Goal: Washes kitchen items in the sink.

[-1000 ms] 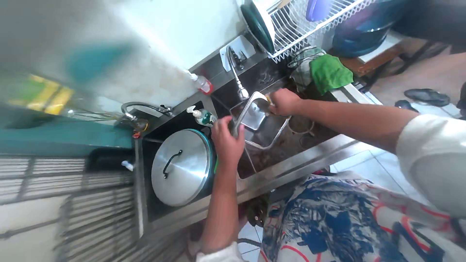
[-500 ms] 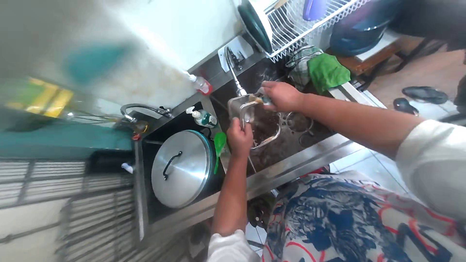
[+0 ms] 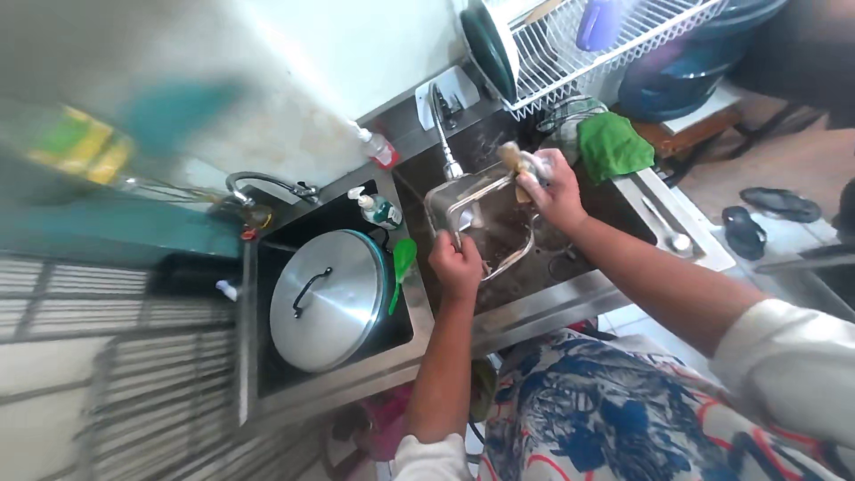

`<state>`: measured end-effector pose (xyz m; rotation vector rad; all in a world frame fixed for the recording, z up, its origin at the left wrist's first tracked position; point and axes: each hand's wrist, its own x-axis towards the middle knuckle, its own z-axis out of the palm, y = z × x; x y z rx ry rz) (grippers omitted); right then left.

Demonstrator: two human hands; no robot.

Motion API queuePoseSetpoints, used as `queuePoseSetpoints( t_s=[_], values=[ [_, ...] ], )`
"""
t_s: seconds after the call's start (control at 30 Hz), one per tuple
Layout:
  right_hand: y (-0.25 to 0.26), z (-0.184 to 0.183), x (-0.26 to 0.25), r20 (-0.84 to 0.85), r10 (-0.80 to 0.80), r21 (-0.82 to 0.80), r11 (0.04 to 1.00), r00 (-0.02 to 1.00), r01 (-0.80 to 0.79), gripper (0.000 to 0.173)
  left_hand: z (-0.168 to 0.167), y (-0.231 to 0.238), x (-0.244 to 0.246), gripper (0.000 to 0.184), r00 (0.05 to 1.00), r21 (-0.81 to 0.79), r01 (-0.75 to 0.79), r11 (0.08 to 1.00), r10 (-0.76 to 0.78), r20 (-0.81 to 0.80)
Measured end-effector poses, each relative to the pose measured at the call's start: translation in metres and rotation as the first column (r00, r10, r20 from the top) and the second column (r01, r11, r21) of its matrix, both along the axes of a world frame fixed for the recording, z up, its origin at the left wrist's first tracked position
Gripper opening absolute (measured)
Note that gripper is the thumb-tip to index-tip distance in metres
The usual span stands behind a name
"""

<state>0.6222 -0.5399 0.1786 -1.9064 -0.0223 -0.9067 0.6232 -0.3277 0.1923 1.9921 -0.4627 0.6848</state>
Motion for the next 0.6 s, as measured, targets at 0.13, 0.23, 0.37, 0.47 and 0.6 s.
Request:
queuePoseSetpoints(
  t_s=[0.13,0.23,0.37,0.47,0.6],
  values=[
    [0.035,0.004,-0.001,-0.199,-0.146,0.217,0.958,0.969,0.189,0.033,0.003,-0.008,-0.002,0.011,0.991,-0.091,-0.068,0.994,0.057,-0.123],
    [0.049,-0.004,-0.006,-0.31,-0.138,0.209,0.955,0.941,0.209,0.033,0.004,-0.009,0.001,0.008,0.978,-0.182,-0.148,0.972,0.117,-0.173],
    [0.024,-0.015,-0.028,-0.525,-0.001,0.072,0.996,0.851,0.046,0.033,0.011,-0.001,0.011,0.003,0.958,-0.098,-0.255,0.962,0.238,-0.159],
    [0.002,-0.004,-0.043,-0.415,0.028,-0.14,0.986,0.909,-0.094,0.03,0.019,0.006,0.015,0.005,0.938,0.015,-0.258,0.966,0.254,-0.235],
    [0.005,0.048,-0.027,-0.382,0.205,-0.653,0.63,0.901,-0.42,0.027,0.029,0.009,0.012,0.01,0.902,0.203,-0.17,0.964,0.235,-0.361]
  ],
)
